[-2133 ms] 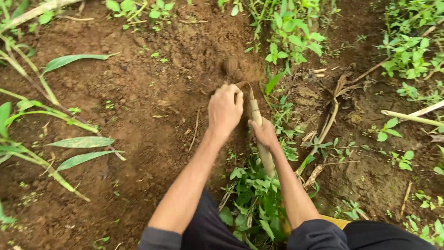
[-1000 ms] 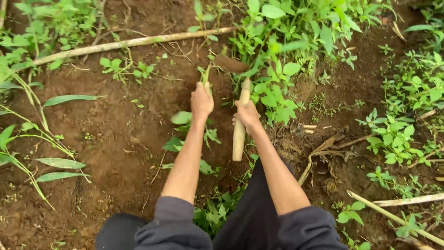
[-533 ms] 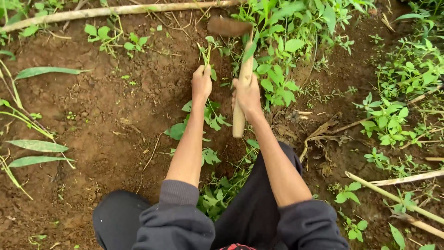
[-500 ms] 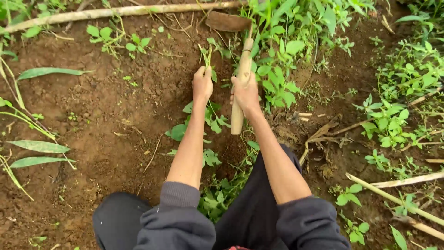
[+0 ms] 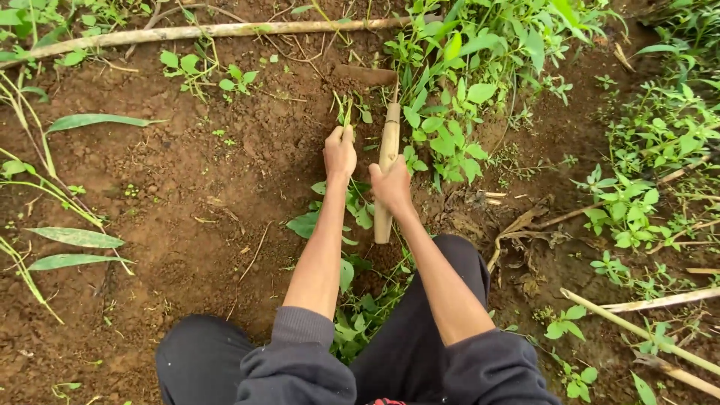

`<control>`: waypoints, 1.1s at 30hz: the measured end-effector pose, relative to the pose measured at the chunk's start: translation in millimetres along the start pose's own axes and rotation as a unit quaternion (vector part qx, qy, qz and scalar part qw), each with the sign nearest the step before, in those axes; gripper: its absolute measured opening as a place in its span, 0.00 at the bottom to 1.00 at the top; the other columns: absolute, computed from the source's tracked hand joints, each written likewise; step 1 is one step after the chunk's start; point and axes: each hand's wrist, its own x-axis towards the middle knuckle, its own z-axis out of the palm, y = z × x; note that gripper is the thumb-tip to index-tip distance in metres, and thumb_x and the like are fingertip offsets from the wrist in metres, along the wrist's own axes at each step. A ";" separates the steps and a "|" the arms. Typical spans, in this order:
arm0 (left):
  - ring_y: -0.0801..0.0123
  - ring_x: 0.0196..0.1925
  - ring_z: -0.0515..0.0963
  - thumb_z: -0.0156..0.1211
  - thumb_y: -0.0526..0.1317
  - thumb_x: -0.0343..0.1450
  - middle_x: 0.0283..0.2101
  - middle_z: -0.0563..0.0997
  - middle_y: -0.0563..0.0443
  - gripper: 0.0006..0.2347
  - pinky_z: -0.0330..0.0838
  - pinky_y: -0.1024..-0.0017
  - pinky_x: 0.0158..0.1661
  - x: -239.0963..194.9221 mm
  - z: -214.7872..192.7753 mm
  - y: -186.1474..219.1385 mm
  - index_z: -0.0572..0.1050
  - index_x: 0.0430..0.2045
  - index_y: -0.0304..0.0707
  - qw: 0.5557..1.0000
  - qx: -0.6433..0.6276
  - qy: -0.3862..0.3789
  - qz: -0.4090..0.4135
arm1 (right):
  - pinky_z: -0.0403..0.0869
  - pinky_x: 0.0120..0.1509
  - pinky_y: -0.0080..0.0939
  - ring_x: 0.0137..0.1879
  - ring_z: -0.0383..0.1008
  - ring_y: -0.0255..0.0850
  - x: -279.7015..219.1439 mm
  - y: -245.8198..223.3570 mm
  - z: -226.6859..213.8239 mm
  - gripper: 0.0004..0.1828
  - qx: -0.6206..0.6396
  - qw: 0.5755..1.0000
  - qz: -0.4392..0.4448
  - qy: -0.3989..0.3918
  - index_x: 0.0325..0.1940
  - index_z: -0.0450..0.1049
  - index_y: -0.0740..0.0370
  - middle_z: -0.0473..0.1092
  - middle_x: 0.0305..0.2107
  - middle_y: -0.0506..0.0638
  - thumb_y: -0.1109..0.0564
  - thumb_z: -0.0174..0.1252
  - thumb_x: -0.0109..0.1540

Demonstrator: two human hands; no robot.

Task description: Using a hand hoe and hands to remove weeds and clear a patch of soil in a field.

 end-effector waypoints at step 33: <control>0.75 0.21 0.61 0.44 0.51 0.78 0.19 0.65 0.58 0.14 0.60 0.70 0.27 -13.7 3.8 -19.8 0.70 0.26 0.46 0.999 0.002 0.021 -0.036 | 0.76 0.23 0.41 0.22 0.72 0.39 16.1 -19.9 7.0 0.15 0.010 0.997 -0.071 -0.015 0.47 0.64 0.69 0.70 0.21 0.55 0.56 0.55 0.63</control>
